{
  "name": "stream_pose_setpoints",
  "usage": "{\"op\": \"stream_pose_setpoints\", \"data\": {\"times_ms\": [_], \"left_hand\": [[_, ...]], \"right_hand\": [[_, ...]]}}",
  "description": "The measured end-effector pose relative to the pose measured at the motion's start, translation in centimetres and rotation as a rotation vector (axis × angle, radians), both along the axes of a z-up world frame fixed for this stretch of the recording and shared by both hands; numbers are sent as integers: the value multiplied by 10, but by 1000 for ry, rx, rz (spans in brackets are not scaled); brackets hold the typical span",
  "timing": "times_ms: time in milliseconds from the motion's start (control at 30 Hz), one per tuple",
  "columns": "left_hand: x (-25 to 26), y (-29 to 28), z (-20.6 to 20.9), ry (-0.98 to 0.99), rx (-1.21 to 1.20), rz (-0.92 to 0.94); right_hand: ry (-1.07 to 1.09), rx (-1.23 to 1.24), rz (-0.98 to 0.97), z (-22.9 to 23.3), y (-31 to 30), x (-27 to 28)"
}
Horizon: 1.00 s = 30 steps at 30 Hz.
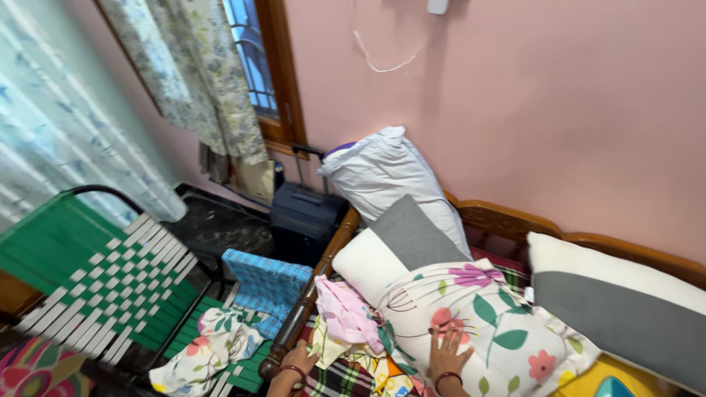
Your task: The person removes a floral pillowcase from a pillow by hand, then removes a second pillowcase from another pillow. The removed pillowcases are placed on the bed, and the bare pillows are stacked.
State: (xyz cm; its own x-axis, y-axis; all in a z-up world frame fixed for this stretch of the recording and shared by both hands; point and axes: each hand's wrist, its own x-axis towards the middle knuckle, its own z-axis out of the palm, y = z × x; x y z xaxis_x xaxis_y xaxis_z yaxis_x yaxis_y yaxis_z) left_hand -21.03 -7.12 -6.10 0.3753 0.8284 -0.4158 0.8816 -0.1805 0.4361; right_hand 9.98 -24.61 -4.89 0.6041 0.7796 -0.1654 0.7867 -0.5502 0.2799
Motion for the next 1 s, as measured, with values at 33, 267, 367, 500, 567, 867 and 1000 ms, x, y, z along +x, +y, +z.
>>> {"op": "stream_pose_setpoints", "data": {"times_ms": [33,267,367,500,567,867,1000], "left_hand": [[-7,2,-1,4,12,7],[-39,15,11,16,-97,165],[-35,8,12,-12,-60,138],[-13,0,9,-43,-3,62],[-2,-5,5,-103,12,29],[107,-48,-7,-830,-668,228],[175,-93,4,-1338,-964,535]], "right_hand": [[-78,62,44,0,-1,1],[-215,410,304,3,-5,15],[-71,429,352,2,-9,17],[13,550,427,4,-8,28],[1,580,431,7,-9,36],[148,1089,471,83,-15,74],[275,1190,390,111,-31,47]]}}
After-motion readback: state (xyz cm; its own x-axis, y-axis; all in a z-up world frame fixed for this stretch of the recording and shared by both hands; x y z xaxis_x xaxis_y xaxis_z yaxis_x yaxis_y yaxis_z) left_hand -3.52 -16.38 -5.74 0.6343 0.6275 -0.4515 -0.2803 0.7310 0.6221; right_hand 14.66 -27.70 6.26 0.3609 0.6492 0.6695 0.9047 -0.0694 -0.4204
